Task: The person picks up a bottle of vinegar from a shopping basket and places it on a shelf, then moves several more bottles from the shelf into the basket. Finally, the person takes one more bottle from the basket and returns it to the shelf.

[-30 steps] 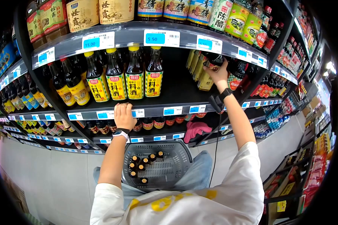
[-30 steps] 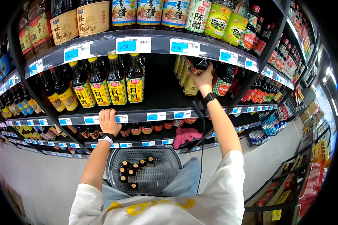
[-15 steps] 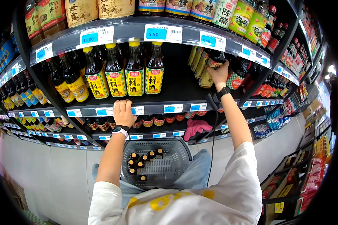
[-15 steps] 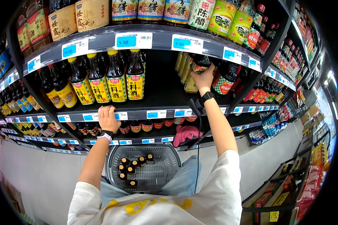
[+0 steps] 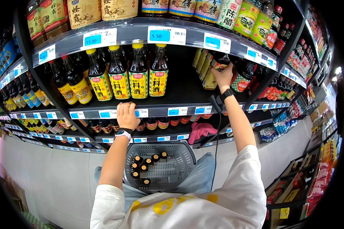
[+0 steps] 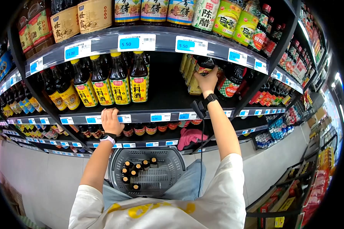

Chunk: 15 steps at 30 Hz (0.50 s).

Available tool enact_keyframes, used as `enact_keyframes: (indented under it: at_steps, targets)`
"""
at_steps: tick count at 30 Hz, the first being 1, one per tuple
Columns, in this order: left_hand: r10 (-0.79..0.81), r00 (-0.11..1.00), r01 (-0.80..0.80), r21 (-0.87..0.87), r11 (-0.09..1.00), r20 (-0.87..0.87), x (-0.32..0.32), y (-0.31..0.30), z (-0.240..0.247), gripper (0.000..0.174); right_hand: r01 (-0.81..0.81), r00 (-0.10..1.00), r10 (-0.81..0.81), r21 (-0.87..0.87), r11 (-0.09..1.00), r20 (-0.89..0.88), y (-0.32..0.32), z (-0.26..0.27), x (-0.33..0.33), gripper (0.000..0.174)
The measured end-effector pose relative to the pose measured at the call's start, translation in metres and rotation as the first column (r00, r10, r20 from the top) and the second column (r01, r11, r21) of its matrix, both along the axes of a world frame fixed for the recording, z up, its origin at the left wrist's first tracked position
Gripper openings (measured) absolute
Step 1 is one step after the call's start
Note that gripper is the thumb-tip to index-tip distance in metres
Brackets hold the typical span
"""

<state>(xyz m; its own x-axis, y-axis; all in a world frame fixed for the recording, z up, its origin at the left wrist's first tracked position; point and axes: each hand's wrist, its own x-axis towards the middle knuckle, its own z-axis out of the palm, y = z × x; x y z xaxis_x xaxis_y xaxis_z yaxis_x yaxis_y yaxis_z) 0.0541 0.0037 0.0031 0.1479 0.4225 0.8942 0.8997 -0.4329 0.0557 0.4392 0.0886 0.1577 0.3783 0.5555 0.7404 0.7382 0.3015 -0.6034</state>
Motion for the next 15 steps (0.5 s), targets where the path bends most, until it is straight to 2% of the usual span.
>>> enact_keyframes:
  at_steps: [3, 5, 6, 8, 9, 10, 12, 13, 15]
  targets:
    - [0.005, 1.000, -0.004, 0.012, 1.000, -0.009, 0.000, 0.000, 0.001, 0.056, -0.040, 0.999, 0.040, 0.012, 0.999, -0.025, -0.001, -0.001, -0.003, 0.090]
    - [0.005, 1.000, -0.005, 0.004, 1.000, -0.006, 0.000, 0.000, 0.000, 0.056, -0.067, 0.997, 0.072, 0.125, 0.990, -0.032, 0.003, -0.005, -0.006, 0.090]
    - [0.008, 1.000, -0.008, -0.003, 1.000, -0.004, 0.000, 0.000, 0.000, 0.056, -0.065, 0.997, 0.070, 0.123, 0.990, -0.033, 0.004, -0.007, -0.008, 0.090]
    - [0.005, 1.000, -0.005, -0.001, 1.000, -0.004, 0.001, 0.000, 0.000, 0.056, -0.013, 0.996, 0.025, 0.146, 0.989, -0.083, 0.001, -0.006, -0.019, 0.092]
    - [0.003, 1.000, -0.003, 0.003, 1.000, -0.005, 0.000, 0.000, 0.000, 0.056, 0.015, 0.990, -0.008, 0.053, 0.998, -0.141, -0.001, -0.005, -0.025, 0.092]
    - [0.006, 1.000, -0.006, 0.002, 1.000, -0.008, -0.001, -0.001, 0.000, 0.056, 0.012, 0.990, -0.005, 0.053, 0.999, -0.144, -0.002, -0.005, -0.032, 0.092]
    - [0.009, 1.000, -0.009, -0.024, 1.000, -0.004, 0.000, -0.002, 0.001, 0.056, 0.168, 0.974, -0.150, 0.100, 0.981, -0.169, -0.002, -0.005, -0.046, 0.089]
    - [0.008, 1.000, -0.008, -0.032, 0.999, 0.000, 0.000, -0.002, 0.001, 0.055, 0.186, 0.958, -0.172, 0.043, 0.982, -0.229, -0.001, -0.004, -0.049, 0.086]
    - [0.008, 1.000, -0.008, -0.024, 1.000, 0.000, 0.000, -0.001, 0.001, 0.055, 0.195, 0.955, -0.177, 0.055, 0.979, -0.237, 0.000, -0.005, -0.052, 0.086]
